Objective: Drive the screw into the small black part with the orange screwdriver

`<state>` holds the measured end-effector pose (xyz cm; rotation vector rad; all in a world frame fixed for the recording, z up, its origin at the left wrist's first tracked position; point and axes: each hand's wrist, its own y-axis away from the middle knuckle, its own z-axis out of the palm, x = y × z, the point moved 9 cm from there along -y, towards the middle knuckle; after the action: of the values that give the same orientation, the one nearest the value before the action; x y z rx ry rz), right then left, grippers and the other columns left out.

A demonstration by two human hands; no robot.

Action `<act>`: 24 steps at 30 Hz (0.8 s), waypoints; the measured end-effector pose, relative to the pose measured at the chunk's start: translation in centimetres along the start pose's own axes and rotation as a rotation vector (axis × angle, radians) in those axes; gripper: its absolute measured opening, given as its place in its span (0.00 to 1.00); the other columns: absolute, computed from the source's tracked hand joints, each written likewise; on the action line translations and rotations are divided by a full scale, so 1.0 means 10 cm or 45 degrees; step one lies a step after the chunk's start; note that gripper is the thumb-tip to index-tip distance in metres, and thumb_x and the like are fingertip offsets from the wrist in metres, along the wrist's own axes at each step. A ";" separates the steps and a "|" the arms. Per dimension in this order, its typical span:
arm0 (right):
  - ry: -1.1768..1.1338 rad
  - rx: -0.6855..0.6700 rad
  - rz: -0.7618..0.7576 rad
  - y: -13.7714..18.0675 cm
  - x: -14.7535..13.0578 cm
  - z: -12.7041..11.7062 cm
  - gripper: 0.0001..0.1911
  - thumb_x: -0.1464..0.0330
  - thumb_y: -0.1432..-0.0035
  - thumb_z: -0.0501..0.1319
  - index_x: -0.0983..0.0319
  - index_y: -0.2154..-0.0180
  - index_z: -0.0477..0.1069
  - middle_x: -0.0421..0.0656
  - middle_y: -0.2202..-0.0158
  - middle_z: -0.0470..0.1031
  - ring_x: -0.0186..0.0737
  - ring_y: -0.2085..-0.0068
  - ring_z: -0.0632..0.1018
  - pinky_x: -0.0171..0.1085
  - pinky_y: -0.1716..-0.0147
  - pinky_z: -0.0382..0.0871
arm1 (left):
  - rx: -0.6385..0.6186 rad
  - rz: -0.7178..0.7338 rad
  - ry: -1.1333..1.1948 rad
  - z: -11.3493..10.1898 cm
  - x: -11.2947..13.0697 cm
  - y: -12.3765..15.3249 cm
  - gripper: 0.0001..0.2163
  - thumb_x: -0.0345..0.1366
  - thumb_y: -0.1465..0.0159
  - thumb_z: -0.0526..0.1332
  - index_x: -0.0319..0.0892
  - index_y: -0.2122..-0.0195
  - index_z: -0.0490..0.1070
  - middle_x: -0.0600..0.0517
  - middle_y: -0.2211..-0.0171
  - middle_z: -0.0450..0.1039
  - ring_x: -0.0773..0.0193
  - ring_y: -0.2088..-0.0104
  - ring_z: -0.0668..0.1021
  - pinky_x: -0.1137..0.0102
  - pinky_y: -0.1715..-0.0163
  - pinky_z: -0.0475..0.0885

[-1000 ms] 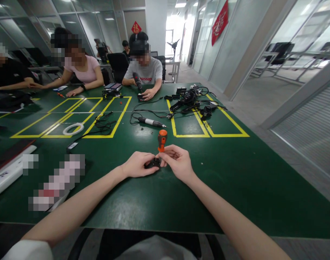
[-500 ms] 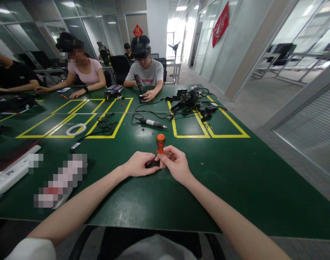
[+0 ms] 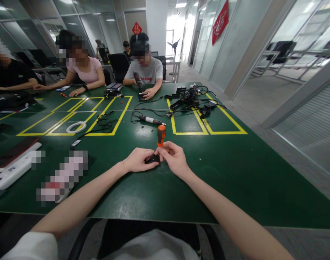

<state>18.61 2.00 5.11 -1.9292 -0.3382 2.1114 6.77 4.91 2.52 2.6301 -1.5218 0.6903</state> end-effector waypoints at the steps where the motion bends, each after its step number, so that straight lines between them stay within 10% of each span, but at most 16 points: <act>1: 0.021 -0.008 -0.006 -0.01 -0.01 0.00 0.24 0.46 0.42 0.71 0.59 0.70 0.74 0.39 0.75 0.77 0.33 0.79 0.73 0.36 0.77 0.71 | 0.004 0.000 -0.001 0.00 0.00 0.00 0.16 0.49 0.31 0.62 0.42 0.69 0.67 0.56 0.74 0.70 0.68 0.75 0.71 0.72 0.72 0.57; 24: -0.023 0.048 -0.062 -0.01 0.01 -0.09 0.23 0.46 0.40 0.69 0.58 0.62 0.72 0.39 0.75 0.78 0.34 0.79 0.73 0.36 0.77 0.71 | 0.024 0.006 0.011 0.01 -0.03 0.00 0.17 0.49 0.31 0.63 0.43 0.70 0.67 0.57 0.75 0.70 0.68 0.74 0.71 0.72 0.73 0.58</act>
<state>19.54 2.17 4.97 -1.8628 -0.3430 2.0907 6.73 5.11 2.33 2.6343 -1.5277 0.7185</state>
